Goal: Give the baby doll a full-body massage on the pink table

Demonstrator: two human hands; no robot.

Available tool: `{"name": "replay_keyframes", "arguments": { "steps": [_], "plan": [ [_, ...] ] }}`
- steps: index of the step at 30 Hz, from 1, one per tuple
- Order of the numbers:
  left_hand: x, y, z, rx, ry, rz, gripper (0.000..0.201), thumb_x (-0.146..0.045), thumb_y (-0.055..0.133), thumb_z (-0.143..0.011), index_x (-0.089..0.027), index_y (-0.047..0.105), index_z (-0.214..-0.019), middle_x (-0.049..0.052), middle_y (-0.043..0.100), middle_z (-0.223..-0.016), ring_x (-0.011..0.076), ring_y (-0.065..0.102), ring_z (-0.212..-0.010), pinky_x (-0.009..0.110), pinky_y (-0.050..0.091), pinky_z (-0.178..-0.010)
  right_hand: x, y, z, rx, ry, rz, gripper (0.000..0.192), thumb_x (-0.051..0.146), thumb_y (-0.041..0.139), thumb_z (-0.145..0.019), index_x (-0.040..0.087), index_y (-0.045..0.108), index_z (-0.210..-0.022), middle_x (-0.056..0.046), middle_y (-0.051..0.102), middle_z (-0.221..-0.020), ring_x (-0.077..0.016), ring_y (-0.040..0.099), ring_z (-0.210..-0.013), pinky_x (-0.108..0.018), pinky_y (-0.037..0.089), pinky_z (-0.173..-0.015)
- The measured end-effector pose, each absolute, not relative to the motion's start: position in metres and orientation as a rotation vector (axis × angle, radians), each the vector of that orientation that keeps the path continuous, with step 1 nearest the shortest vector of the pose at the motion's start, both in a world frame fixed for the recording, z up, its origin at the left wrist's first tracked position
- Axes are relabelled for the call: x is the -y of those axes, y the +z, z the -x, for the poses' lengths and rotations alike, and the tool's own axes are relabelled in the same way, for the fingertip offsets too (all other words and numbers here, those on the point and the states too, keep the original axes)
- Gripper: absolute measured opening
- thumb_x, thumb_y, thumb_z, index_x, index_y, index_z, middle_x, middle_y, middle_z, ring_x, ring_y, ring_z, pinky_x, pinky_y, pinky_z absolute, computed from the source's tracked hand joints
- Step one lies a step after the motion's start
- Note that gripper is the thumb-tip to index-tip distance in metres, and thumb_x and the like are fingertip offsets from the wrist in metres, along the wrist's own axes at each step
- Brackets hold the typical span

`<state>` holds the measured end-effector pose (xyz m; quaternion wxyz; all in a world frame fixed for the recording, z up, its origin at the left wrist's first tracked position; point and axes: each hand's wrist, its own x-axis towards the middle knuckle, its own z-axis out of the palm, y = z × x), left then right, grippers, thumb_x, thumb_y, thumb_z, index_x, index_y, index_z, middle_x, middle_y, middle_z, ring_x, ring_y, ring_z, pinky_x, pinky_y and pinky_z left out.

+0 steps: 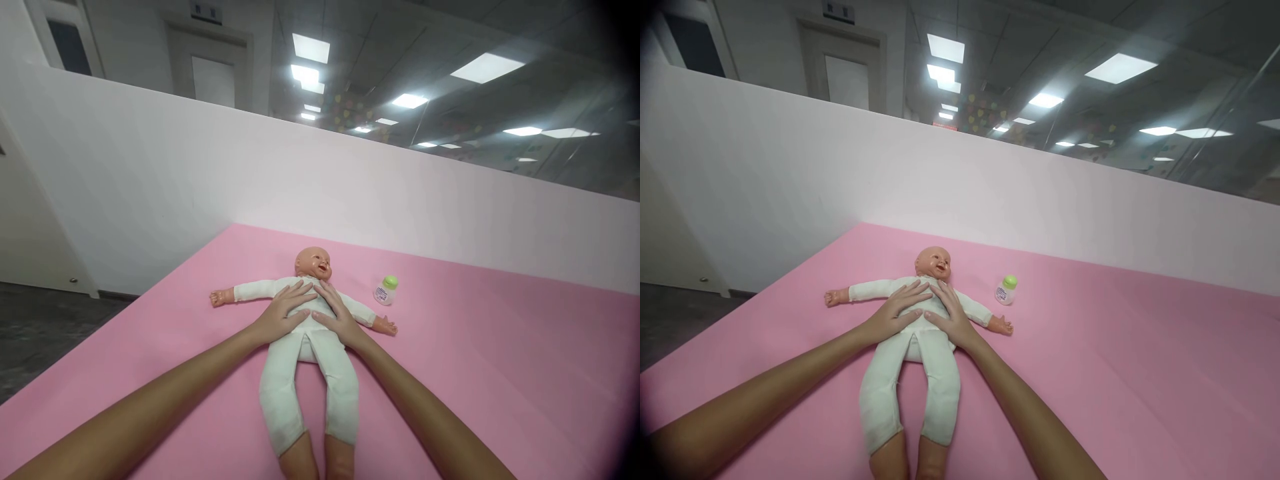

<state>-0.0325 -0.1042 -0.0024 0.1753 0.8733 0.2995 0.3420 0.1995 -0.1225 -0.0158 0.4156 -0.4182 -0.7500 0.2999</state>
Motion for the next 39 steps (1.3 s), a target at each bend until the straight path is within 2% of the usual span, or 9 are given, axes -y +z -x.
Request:
{"name": "replay_keyframes", "arguments": {
  "steps": [5, 10, 15, 19, 24, 27, 30, 34, 39],
  "plan": [
    [0.104, -0.007, 0.029, -0.913, 1.108, -2.388, 0.042, -0.040, 0.045, -0.105, -0.032, 0.059, -0.144, 0.002, 0.048, -0.159, 0.0249, 0.038, -0.152, 0.055, 0.026, -0.128, 0.122, -0.018, -0.199, 1.850, 0.764, 1.035, 0.055, 0.059, 0.053, -0.098, 0.042, 0.049, -0.150, 0.004, 0.028, -0.170, -0.0240, 0.014, -0.161, -0.055, 0.012, -0.130],
    [0.105, -0.009, 0.031, -0.948, 1.113, -2.433, 0.065, -0.050, 0.066, -0.094, -0.032, 0.048, -0.154, 0.005, 0.034, -0.167, 0.0311, 0.030, -0.155, 0.056, 0.026, -0.127, 0.127, -0.015, -0.202, 1.892, 0.732, 1.008, 0.078, 0.058, 0.076, -0.084, 0.042, 0.044, -0.153, 0.002, 0.024, -0.171, -0.0291, 0.011, -0.161, -0.059, 0.014, -0.130],
    [0.104, -0.008, 0.032, -0.950, 1.001, -2.409, 0.070, -0.053, 0.064, -0.094, -0.031, 0.043, -0.157, 0.005, 0.031, -0.168, 0.0315, 0.023, -0.158, 0.058, 0.023, -0.128, 0.127, -0.013, -0.203, 1.886, 0.719, 0.999, 0.076, 0.053, 0.078, -0.083, 0.041, 0.048, -0.151, 0.001, 0.027, -0.170, -0.0285, 0.017, -0.160, -0.057, 0.017, -0.130],
    [0.100, -0.010, 0.030, -0.947, 1.060, -2.291, 0.058, -0.052, 0.061, -0.096, -0.028, 0.056, -0.148, 0.006, 0.045, -0.161, 0.0304, 0.030, -0.155, 0.057, 0.026, -0.127, 0.123, -0.013, -0.203, 1.868, 0.745, 0.985, 0.067, 0.053, 0.076, -0.086, 0.039, 0.054, -0.147, 0.000, 0.031, -0.169, -0.0290, 0.021, -0.159, -0.057, 0.020, -0.129],
    [0.100, -0.007, 0.028, -0.946, 1.222, -2.202, 0.034, -0.038, 0.055, -0.100, -0.026, 0.074, -0.125, 0.006, 0.071, -0.132, 0.0292, 0.052, -0.141, 0.054, 0.040, -0.120, 0.118, -0.019, -0.202, 1.807, 0.740, 0.991, 0.049, 0.057, 0.059, -0.096, 0.037, 0.062, -0.141, -0.001, 0.041, -0.164, -0.0271, 0.028, -0.157, -0.054, 0.020, -0.129],
    [0.104, -0.004, 0.028, -0.948, 1.306, -2.216, 0.030, -0.031, 0.054, -0.099, -0.025, 0.078, -0.116, 0.007, 0.075, -0.123, 0.0286, 0.061, -0.128, 0.053, 0.046, -0.114, 0.117, -0.021, -0.202, 1.802, 0.720, 0.989, 0.046, 0.058, 0.053, -0.099, 0.037, 0.064, -0.139, -0.001, 0.043, -0.163, -0.0259, 0.030, -0.156, -0.053, 0.019, -0.130],
    [0.107, -0.003, 0.029, -0.907, 1.322, -2.292, 0.033, -0.029, 0.058, -0.097, -0.026, 0.073, -0.126, 0.007, 0.070, -0.133, 0.0284, 0.058, -0.132, 0.052, 0.043, -0.117, 0.120, -0.020, -0.204, 1.845, 0.713, 0.968, 0.054, 0.058, 0.062, -0.094, 0.038, 0.058, -0.144, 0.000, 0.037, -0.166, -0.0277, 0.025, -0.158, -0.054, 0.019, -0.130],
    [0.107, -0.007, 0.031, -0.898, 1.203, -2.432, 0.056, -0.040, 0.069, -0.092, -0.029, 0.058, -0.146, 0.007, 0.051, -0.156, 0.0321, 0.042, -0.148, 0.057, 0.031, -0.125, 0.124, -0.018, -0.207, 1.910, 0.689, 0.934, 0.081, 0.056, 0.081, -0.080, 0.040, 0.048, -0.152, 0.000, 0.027, -0.170, -0.0318, 0.017, -0.160, -0.058, 0.017, -0.129],
    [0.103, -0.011, 0.031, -0.909, 1.113, -2.444, 0.063, -0.046, 0.065, -0.095, -0.032, 0.048, -0.153, 0.005, 0.041, -0.163, 0.0310, 0.034, -0.153, 0.057, 0.026, -0.127, 0.122, -0.018, -0.205, 1.885, 0.695, 0.957, 0.075, 0.055, 0.080, -0.081, 0.039, 0.052, -0.148, -0.002, 0.032, -0.168, -0.0322, 0.020, -0.159, -0.060, 0.018, -0.129]
  ]
}}
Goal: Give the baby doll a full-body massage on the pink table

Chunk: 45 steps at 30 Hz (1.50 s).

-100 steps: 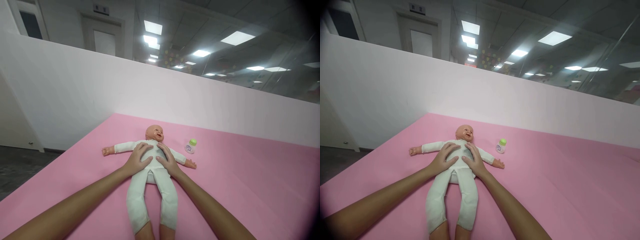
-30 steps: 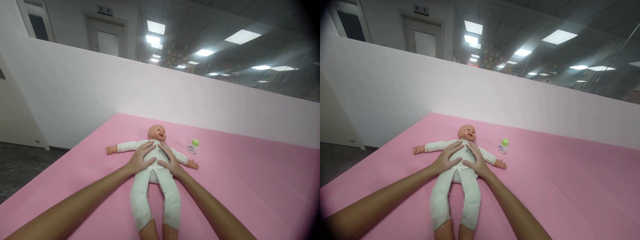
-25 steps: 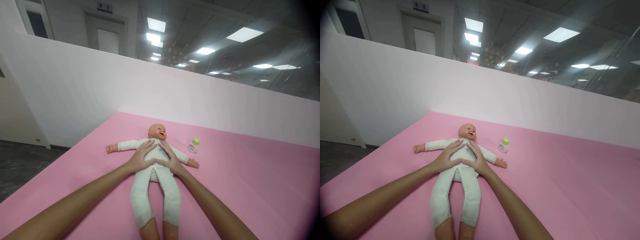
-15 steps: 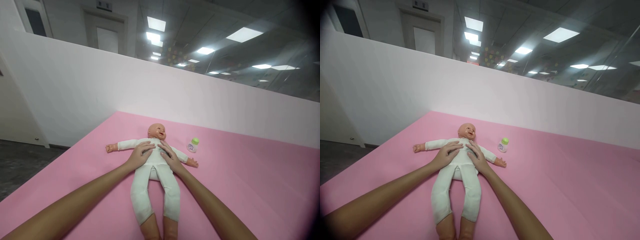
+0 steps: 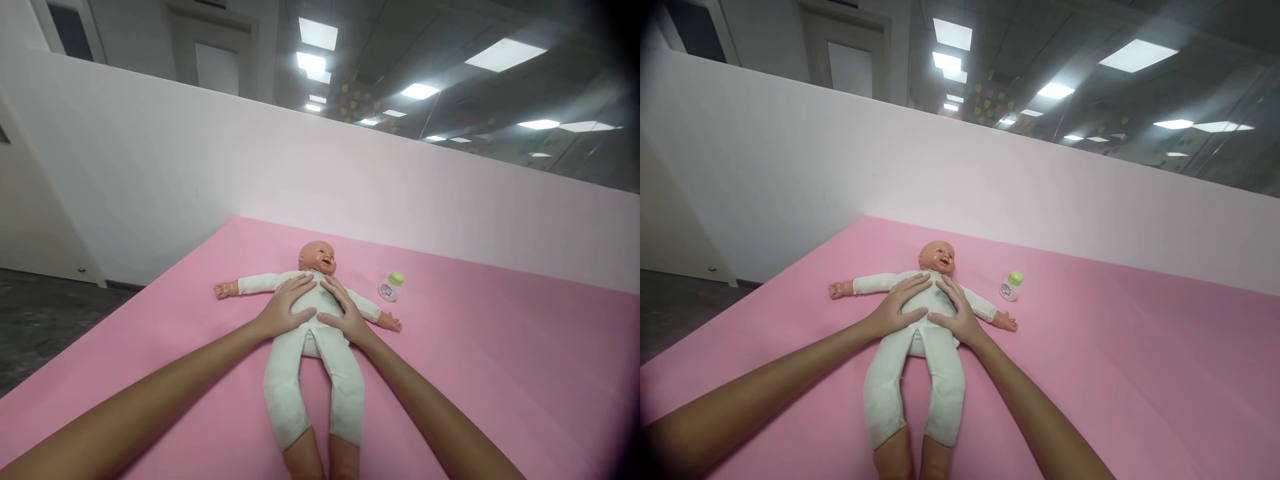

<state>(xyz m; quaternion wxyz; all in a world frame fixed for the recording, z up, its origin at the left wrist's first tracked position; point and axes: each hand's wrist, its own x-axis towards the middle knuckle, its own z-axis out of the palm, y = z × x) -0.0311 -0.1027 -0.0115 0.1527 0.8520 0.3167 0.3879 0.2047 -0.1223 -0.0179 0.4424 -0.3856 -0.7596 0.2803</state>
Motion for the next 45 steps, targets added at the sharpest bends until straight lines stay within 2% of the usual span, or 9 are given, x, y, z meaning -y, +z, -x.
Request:
{"name": "replay_keyframes", "arguments": {
  "steps": [7, 10, 14, 18, 23, 29, 32, 38, 45],
  "plan": [
    [0.099, -0.011, 0.030, -0.873, 1.145, -2.364, 0.042, -0.037, 0.045, -0.105, -0.030, 0.060, -0.144, 0.004, 0.051, -0.157, 0.0261, 0.040, -0.151, 0.056, 0.027, -0.127, 0.118, -0.023, -0.204, 1.819, 0.676, 0.956, 0.044, 0.053, 0.055, -0.100, 0.037, 0.062, -0.139, -0.001, 0.043, -0.162, -0.0262, 0.030, -0.156, -0.055, 0.020, -0.130],
    [0.102, -0.009, 0.032, -0.892, 1.114, -2.370, 0.052, -0.048, 0.057, -0.099, -0.030, 0.056, -0.148, 0.005, 0.046, -0.161, 0.0288, 0.035, -0.153, 0.055, 0.026, -0.128, 0.120, -0.023, -0.206, 1.835, 0.685, 0.956, 0.054, 0.054, 0.061, -0.096, 0.038, 0.054, -0.147, 0.000, 0.038, -0.165, -0.0275, 0.027, -0.158, -0.055, 0.020, -0.130],
    [0.105, -0.006, 0.033, -0.933, 0.989, -2.418, 0.083, -0.061, 0.071, -0.086, -0.030, 0.041, -0.158, 0.006, 0.029, -0.169, 0.0335, 0.023, -0.157, 0.057, 0.021, -0.129, 0.123, -0.021, -0.208, 1.896, 0.698, 0.954, 0.089, 0.054, 0.081, -0.080, 0.039, 0.039, -0.157, -0.001, 0.027, -0.170, -0.0312, 0.018, -0.160, -0.058, 0.018, -0.130],
    [0.104, -0.004, 0.033, -0.937, 0.909, -2.405, 0.088, -0.064, 0.068, -0.088, -0.029, 0.034, -0.161, 0.007, 0.018, -0.172, 0.0330, 0.015, -0.160, 0.056, 0.016, -0.129, 0.124, -0.017, -0.207, 1.902, 0.728, 0.976, 0.082, 0.054, 0.081, -0.080, 0.041, 0.045, -0.153, 0.001, 0.026, -0.171, -0.0319, 0.016, -0.160, -0.060, 0.018, -0.129],
    [0.100, -0.007, 0.032, -0.896, 0.966, -2.339, 0.059, -0.051, 0.063, -0.095, -0.030, 0.055, -0.149, 0.006, 0.038, -0.165, 0.0309, 0.026, -0.157, 0.056, 0.022, -0.128, 0.124, -0.014, -0.205, 1.863, 0.733, 0.964, 0.060, 0.053, 0.076, -0.085, 0.038, 0.061, -0.141, -0.001, 0.035, -0.167, -0.0314, 0.026, -0.158, -0.058, 0.023, -0.128],
    [0.106, 0.000, 0.027, -0.882, 1.182, -2.245, 0.026, -0.034, 0.062, -0.095, -0.026, 0.075, -0.116, 0.007, 0.075, -0.118, 0.0282, 0.061, -0.123, 0.051, 0.044, -0.112, 0.121, -0.016, -0.202, 1.794, 0.627, 0.953, 0.031, 0.046, 0.069, -0.093, 0.032, 0.074, -0.120, -0.006, 0.058, -0.149, -0.0291, 0.047, -0.145, -0.054, 0.034, -0.123],
    [0.113, 0.005, 0.027, -0.880, 1.241, -2.268, 0.022, -0.032, 0.060, -0.096, -0.026, 0.076, -0.110, 0.007, 0.073, -0.104, 0.0257, 0.064, -0.106, 0.048, 0.048, -0.104, 0.121, -0.018, -0.200, 1.729, 0.528, 0.933, 0.027, 0.042, 0.066, -0.094, 0.031, 0.073, -0.117, -0.008, 0.066, -0.133, -0.0283, 0.057, -0.132, -0.051, 0.043, -0.117],
    [0.119, 0.005, 0.027, -0.894, 1.352, -2.311, 0.031, -0.034, 0.065, -0.093, -0.029, 0.074, -0.122, 0.007, 0.064, -0.105, 0.0246, 0.060, -0.106, 0.043, 0.051, -0.099, 0.125, -0.018, -0.198, 1.654, 0.395, 1.010, 0.027, 0.043, 0.068, -0.092, 0.029, 0.073, -0.114, -0.010, 0.065, -0.116, -0.0288, 0.062, -0.114, -0.048, 0.054, -0.100],
    [0.112, 0.000, 0.028, -0.896, 1.274, -2.346, 0.045, -0.040, 0.069, -0.092, -0.031, 0.067, -0.136, 0.009, 0.062, -0.135, 0.0296, 0.054, -0.131, 0.050, 0.042, -0.117, 0.126, -0.017, -0.199, 1.709, 0.399, 0.996, 0.027, 0.043, 0.066, -0.094, 0.032, 0.075, -0.116, -0.009, 0.070, -0.120, -0.0304, 0.061, -0.118, -0.052, 0.050, -0.105]
  ]
}}
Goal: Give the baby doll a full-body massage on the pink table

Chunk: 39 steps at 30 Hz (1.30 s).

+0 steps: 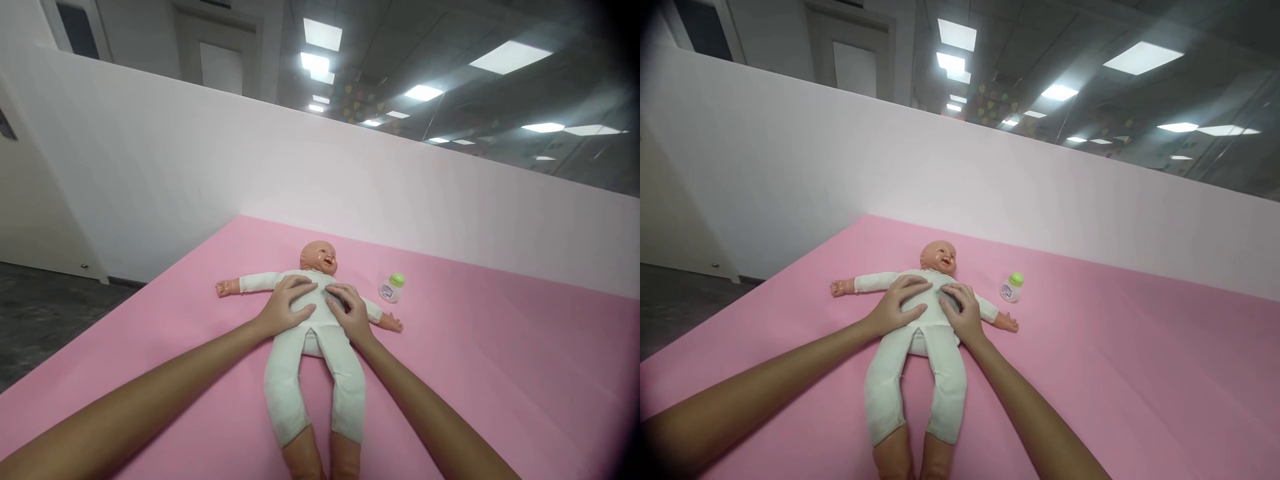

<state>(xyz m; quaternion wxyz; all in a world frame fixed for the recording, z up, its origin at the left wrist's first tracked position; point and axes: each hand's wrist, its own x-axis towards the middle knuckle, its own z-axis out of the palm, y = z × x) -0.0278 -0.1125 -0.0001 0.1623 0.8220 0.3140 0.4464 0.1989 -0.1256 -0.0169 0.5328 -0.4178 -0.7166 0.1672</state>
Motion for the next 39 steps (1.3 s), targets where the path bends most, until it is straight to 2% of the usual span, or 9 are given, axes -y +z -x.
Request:
{"name": "replay_keyframes", "arguments": {
  "steps": [2, 6, 10, 15, 20, 24, 28, 33, 39],
  "plan": [
    [0.110, -0.002, 0.029, -0.901, 1.198, -2.365, 0.055, -0.045, 0.070, -0.091, -0.031, 0.061, -0.143, 0.008, 0.055, -0.149, 0.0321, 0.046, -0.142, 0.053, 0.035, -0.122, 0.125, -0.017, -0.200, 1.745, 0.392, 0.977, 0.037, 0.045, 0.069, -0.092, 0.032, 0.071, -0.125, -0.009, 0.066, -0.130, -0.0311, 0.057, -0.127, -0.053, 0.047, -0.111],
    [0.109, -0.004, 0.029, -0.932, 1.071, -2.390, 0.078, -0.059, 0.072, -0.086, -0.032, 0.046, -0.155, 0.006, 0.036, -0.166, 0.0346, 0.024, -0.157, 0.058, 0.023, -0.128, 0.123, -0.019, -0.203, 1.866, 0.453, 0.926, 0.065, 0.051, 0.075, -0.086, 0.035, 0.055, -0.147, -0.007, 0.048, -0.157, -0.0324, 0.042, -0.147, -0.056, 0.034, -0.123],
    [0.107, -0.006, 0.029, -0.957, 1.047, -2.374, 0.076, -0.059, 0.069, -0.089, -0.031, 0.045, -0.156, 0.005, 0.033, -0.168, 0.0325, 0.021, -0.158, 0.057, 0.022, -0.128, 0.119, -0.022, -0.205, 1.884, 0.549, 0.941, 0.071, 0.053, 0.076, -0.085, 0.036, 0.052, -0.150, -0.005, 0.041, -0.163, -0.0319, 0.035, -0.153, -0.057, 0.029, -0.126],
    [0.101, -0.010, 0.030, -0.893, 1.081, -2.380, 0.054, -0.046, 0.060, -0.097, -0.031, 0.054, -0.149, 0.005, 0.042, -0.163, 0.0309, 0.029, -0.156, 0.058, 0.024, -0.128, 0.117, -0.024, -0.202, 1.795, 0.612, 0.961, 0.055, 0.054, 0.067, -0.092, 0.035, 0.059, -0.143, -0.004, 0.049, -0.158, -0.0286, 0.040, -0.150, -0.054, 0.031, -0.126],
    [0.102, -0.007, 0.030, -0.867, 1.170, -2.332, 0.040, -0.040, 0.060, -0.097, -0.030, 0.066, -0.136, 0.008, 0.061, -0.144, 0.0305, 0.047, -0.143, 0.054, 0.036, -0.122, 0.118, -0.023, -0.202, 1.759, 0.589, 0.941, 0.043, 0.052, 0.061, -0.097, 0.033, 0.066, -0.135, -0.005, 0.057, -0.151, -0.0274, 0.047, -0.146, -0.053, 0.033, -0.125],
    [0.109, 0.001, 0.029, -0.856, 1.211, -2.303, 0.032, -0.037, 0.062, -0.095, -0.028, 0.072, -0.124, 0.009, 0.067, -0.123, 0.0270, 0.061, -0.120, 0.047, 0.048, -0.110, 0.124, -0.019, -0.204, 1.822, 0.567, 0.917, 0.051, 0.051, 0.065, -0.095, 0.034, 0.060, -0.143, -0.004, 0.050, -0.158, -0.0290, 0.039, -0.151, -0.055, 0.029, -0.127],
    [0.113, 0.006, 0.029, -0.869, 1.239, -2.288, 0.030, -0.039, 0.066, -0.092, -0.027, 0.073, -0.119, 0.008, 0.067, -0.117, 0.0270, 0.063, -0.114, 0.046, 0.051, -0.106, 0.128, -0.015, -0.206, 1.919, 0.587, 0.913, 0.066, 0.054, 0.070, -0.090, 0.037, 0.050, -0.151, -0.002, 0.037, -0.166, -0.0318, 0.028, -0.157, -0.058, 0.024, -0.128],
    [0.111, 0.004, 0.030, -0.815, 1.200, -2.331, 0.038, -0.040, 0.065, -0.094, -0.030, 0.069, -0.130, 0.009, 0.061, -0.138, 0.0300, 0.056, -0.132, 0.050, 0.044, -0.117, 0.125, -0.015, -0.208, 1.976, 0.655, 0.956, 0.085, 0.056, 0.078, -0.082, 0.041, 0.040, -0.156, 0.001, 0.024, -0.171, -0.0329, 0.017, -0.160, -0.061, 0.018, -0.128],
    [0.104, -0.005, 0.034, -0.847, 0.981, -2.487, 0.066, -0.052, 0.063, -0.095, -0.035, 0.044, -0.156, 0.005, 0.032, -0.168, 0.0335, 0.023, -0.157, 0.058, 0.020, -0.128, 0.122, -0.019, -0.208, 1.927, 0.737, 1.015, 0.098, 0.055, 0.082, -0.078, 0.039, 0.030, -0.160, -0.001, 0.020, -0.172, -0.0302, 0.013, -0.161, -0.059, 0.014, -0.130]
  ]
}}
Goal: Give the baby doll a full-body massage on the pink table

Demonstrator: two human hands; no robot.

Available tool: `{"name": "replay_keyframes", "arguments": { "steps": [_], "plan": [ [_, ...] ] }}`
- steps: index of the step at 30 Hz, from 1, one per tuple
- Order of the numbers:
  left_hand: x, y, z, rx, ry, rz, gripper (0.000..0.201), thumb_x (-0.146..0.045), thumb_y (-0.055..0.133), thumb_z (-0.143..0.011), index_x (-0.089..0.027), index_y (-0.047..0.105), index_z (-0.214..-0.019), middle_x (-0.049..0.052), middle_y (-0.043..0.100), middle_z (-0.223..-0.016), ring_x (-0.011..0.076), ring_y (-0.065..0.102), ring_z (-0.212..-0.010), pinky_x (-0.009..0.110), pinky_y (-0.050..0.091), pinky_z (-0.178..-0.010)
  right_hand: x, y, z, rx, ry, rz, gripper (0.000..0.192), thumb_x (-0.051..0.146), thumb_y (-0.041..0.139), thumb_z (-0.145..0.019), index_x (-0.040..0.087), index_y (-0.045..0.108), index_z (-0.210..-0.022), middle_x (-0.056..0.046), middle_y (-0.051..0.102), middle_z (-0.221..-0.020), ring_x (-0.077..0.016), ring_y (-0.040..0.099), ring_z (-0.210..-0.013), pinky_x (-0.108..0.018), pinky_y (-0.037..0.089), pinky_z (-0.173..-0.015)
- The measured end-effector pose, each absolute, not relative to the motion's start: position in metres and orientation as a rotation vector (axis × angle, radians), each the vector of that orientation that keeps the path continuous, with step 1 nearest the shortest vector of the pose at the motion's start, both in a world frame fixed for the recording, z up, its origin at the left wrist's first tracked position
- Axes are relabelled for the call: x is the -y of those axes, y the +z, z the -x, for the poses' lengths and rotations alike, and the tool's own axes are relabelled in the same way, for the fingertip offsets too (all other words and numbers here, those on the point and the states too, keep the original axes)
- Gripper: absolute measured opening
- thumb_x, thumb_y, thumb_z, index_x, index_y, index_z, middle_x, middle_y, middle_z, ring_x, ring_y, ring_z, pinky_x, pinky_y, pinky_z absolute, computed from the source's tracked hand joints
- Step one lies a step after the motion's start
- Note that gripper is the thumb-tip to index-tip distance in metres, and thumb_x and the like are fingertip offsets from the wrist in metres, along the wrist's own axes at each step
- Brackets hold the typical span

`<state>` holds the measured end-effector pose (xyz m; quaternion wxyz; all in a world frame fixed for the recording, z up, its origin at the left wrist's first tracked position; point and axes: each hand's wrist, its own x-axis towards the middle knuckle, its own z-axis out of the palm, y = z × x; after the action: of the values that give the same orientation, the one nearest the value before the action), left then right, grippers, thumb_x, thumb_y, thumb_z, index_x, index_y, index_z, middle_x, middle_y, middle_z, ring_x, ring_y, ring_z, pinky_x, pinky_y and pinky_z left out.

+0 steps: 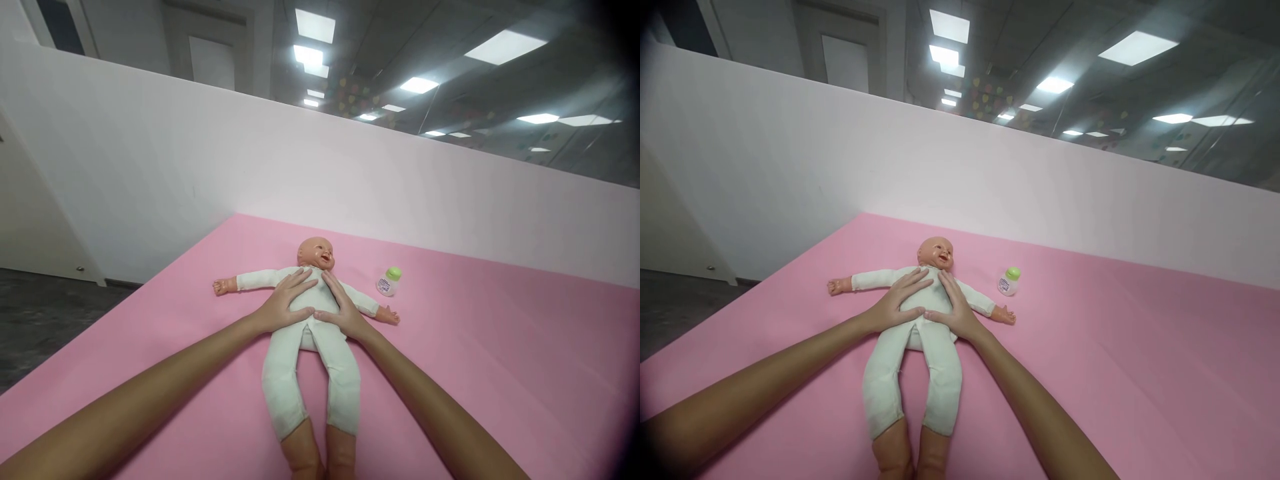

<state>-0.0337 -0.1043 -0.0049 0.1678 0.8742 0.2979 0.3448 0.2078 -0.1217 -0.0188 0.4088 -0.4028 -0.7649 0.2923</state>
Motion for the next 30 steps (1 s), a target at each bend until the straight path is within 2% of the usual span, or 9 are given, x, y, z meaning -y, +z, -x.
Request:
{"name": "replay_keyframes", "arguments": {
  "steps": [3, 6, 9, 12, 14, 18, 21, 25, 30],
  "plan": [
    [0.103, -0.007, 0.034, -0.873, 0.966, -2.488, 0.071, -0.055, 0.063, -0.095, -0.032, 0.040, -0.158, 0.007, 0.028, -0.170, 0.0333, 0.023, -0.157, 0.056, 0.021, -0.128, 0.121, -0.019, -0.208, 1.923, 0.758, 1.018, 0.097, 0.056, 0.082, -0.078, 0.037, 0.034, -0.159, -0.001, 0.022, -0.172, -0.0301, 0.014, -0.161, -0.058, 0.014, -0.130],
    [0.103, -0.007, 0.032, -0.866, 1.053, -2.464, 0.060, -0.051, 0.063, -0.095, -0.031, 0.052, -0.150, 0.009, 0.044, -0.159, 0.0319, 0.037, -0.149, 0.053, 0.029, -0.125, 0.121, -0.020, -0.208, 1.898, 0.740, 0.989, 0.083, 0.056, 0.078, -0.082, 0.038, 0.044, -0.154, -0.001, 0.032, -0.169, -0.0300, 0.023, -0.159, -0.056, 0.021, -0.129],
    [0.104, -0.005, 0.030, -0.848, 1.146, -2.414, 0.044, -0.045, 0.060, -0.097, -0.029, 0.063, -0.138, 0.009, 0.059, -0.138, 0.0289, 0.052, -0.133, 0.049, 0.040, -0.118, 0.121, -0.021, -0.206, 1.843, 0.674, 0.958, 0.061, 0.054, 0.070, -0.090, 0.036, 0.056, -0.146, -0.003, 0.046, -0.161, -0.0289, 0.037, -0.153, -0.052, 0.029, -0.127],
    [0.107, -0.001, 0.029, -0.829, 1.173, -2.392, 0.035, -0.040, 0.055, -0.100, -0.028, 0.069, -0.129, 0.009, 0.063, -0.124, 0.0265, 0.058, -0.121, 0.047, 0.045, -0.112, 0.122, -0.021, -0.204, 1.804, 0.612, 0.932, 0.047, 0.050, 0.061, -0.097, 0.033, 0.061, -0.140, -0.004, 0.055, -0.153, -0.0269, 0.045, -0.147, -0.049, 0.033, -0.125],
    [0.109, 0.001, 0.029, -0.828, 1.186, -2.395, 0.033, -0.038, 0.054, -0.100, -0.028, 0.070, -0.127, 0.009, 0.063, -0.122, 0.0263, 0.059, -0.118, 0.047, 0.046, -0.110, 0.123, -0.020, -0.204, 1.803, 0.595, 0.927, 0.046, 0.048, 0.058, -0.099, 0.033, 0.058, -0.142, -0.004, 0.055, -0.152, -0.0265, 0.045, -0.146, -0.049, 0.034, -0.125],
    [0.110, 0.000, 0.029, -0.829, 1.215, -2.425, 0.038, -0.036, 0.059, -0.098, -0.029, 0.066, -0.134, 0.009, 0.061, -0.135, 0.0281, 0.054, -0.131, 0.048, 0.041, -0.117, 0.127, -0.016, -0.206, 1.873, 0.594, 0.907, 0.064, 0.050, 0.068, -0.093, 0.034, 0.048, -0.151, -0.004, 0.044, -0.161, -0.0300, 0.036, -0.153, -0.053, 0.029, -0.127],
    [0.107, -0.005, 0.029, -0.827, 1.177, -2.453, 0.048, -0.038, 0.061, -0.097, -0.030, 0.058, -0.144, 0.007, 0.051, -0.154, 0.0303, 0.042, -0.146, 0.052, 0.032, -0.125, 0.127, -0.016, -0.208, 1.913, 0.595, 0.895, 0.072, 0.051, 0.073, -0.088, 0.036, 0.045, -0.153, -0.003, 0.038, -0.165, -0.0317, 0.029, -0.156, -0.056, 0.024, -0.128],
    [0.103, -0.010, 0.029, -0.832, 1.123, -2.462, 0.053, -0.041, 0.058, -0.099, -0.030, 0.051, -0.151, 0.006, 0.039, -0.165, 0.0297, 0.033, -0.153, 0.053, 0.024, -0.128, 0.126, -0.017, -0.208, 1.911, 0.604, 0.928, 0.070, 0.053, 0.073, -0.088, 0.039, 0.047, -0.152, -0.001, 0.036, -0.166, -0.0315, 0.027, -0.157, -0.058, 0.022, -0.129],
    [0.102, -0.010, 0.029, -0.839, 1.144, -2.435, 0.048, -0.042, 0.058, -0.100, -0.030, 0.055, -0.147, 0.006, 0.046, -0.160, 0.0293, 0.041, -0.148, 0.053, 0.029, -0.126, 0.126, -0.018, -0.207, 1.898, 0.614, 0.938, 0.065, 0.050, 0.075, -0.088, 0.039, 0.052, -0.148, -0.001, 0.038, -0.165, -0.0295, 0.028, -0.157, -0.055, 0.024, -0.129]
  ]
}}
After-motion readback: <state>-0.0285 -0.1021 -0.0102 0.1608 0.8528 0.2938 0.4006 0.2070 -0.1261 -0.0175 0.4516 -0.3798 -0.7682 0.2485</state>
